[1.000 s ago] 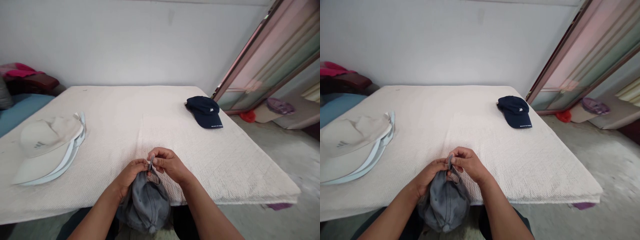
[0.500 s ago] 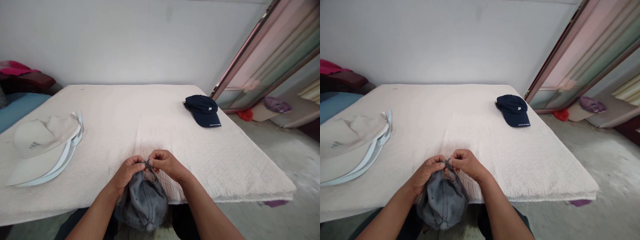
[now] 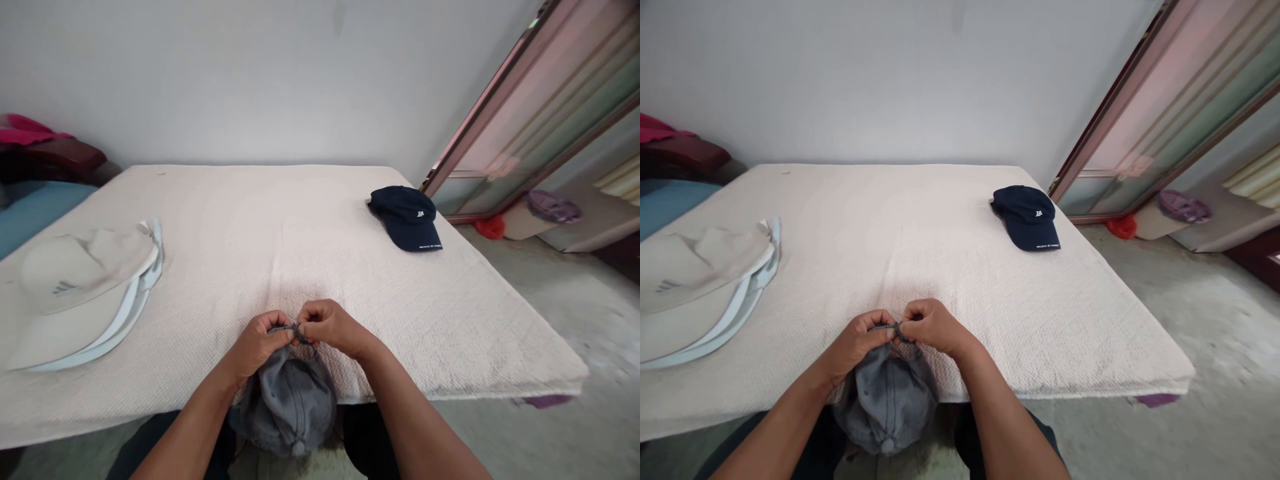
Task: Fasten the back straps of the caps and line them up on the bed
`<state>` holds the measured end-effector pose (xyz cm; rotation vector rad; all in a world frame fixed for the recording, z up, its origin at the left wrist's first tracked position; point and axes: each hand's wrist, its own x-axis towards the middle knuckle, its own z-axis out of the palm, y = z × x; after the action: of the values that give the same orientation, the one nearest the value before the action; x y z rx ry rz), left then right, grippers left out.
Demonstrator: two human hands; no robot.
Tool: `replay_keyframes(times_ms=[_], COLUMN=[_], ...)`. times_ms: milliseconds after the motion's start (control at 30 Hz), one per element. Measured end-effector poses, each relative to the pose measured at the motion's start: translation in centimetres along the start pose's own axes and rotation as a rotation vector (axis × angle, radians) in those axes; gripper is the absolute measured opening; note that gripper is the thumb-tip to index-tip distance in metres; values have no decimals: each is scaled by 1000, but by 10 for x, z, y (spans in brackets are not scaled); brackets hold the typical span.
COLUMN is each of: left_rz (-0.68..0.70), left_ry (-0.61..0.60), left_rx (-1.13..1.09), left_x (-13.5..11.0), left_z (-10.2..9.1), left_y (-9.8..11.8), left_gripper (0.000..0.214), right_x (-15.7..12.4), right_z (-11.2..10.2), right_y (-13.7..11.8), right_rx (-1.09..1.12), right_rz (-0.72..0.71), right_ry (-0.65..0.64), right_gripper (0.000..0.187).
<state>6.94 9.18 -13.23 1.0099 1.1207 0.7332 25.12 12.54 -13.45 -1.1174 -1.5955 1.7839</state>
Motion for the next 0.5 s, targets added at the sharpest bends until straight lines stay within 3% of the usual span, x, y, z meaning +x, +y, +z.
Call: replay_keyframes(times_ms=[300,500], left_rz=[40,26], left_ry=[17,30], left_rx=[90,26], left_x=[4,4], left_z=[1,1], left_y=[-1,-3], left_gripper=[15,18], right_x=[1,2], right_z=[1,0], right_y=[-1,2], right_rx=[-174,-174], right_rz=[-46,-68], right_ry=[75,80], right_gripper=[10,11])
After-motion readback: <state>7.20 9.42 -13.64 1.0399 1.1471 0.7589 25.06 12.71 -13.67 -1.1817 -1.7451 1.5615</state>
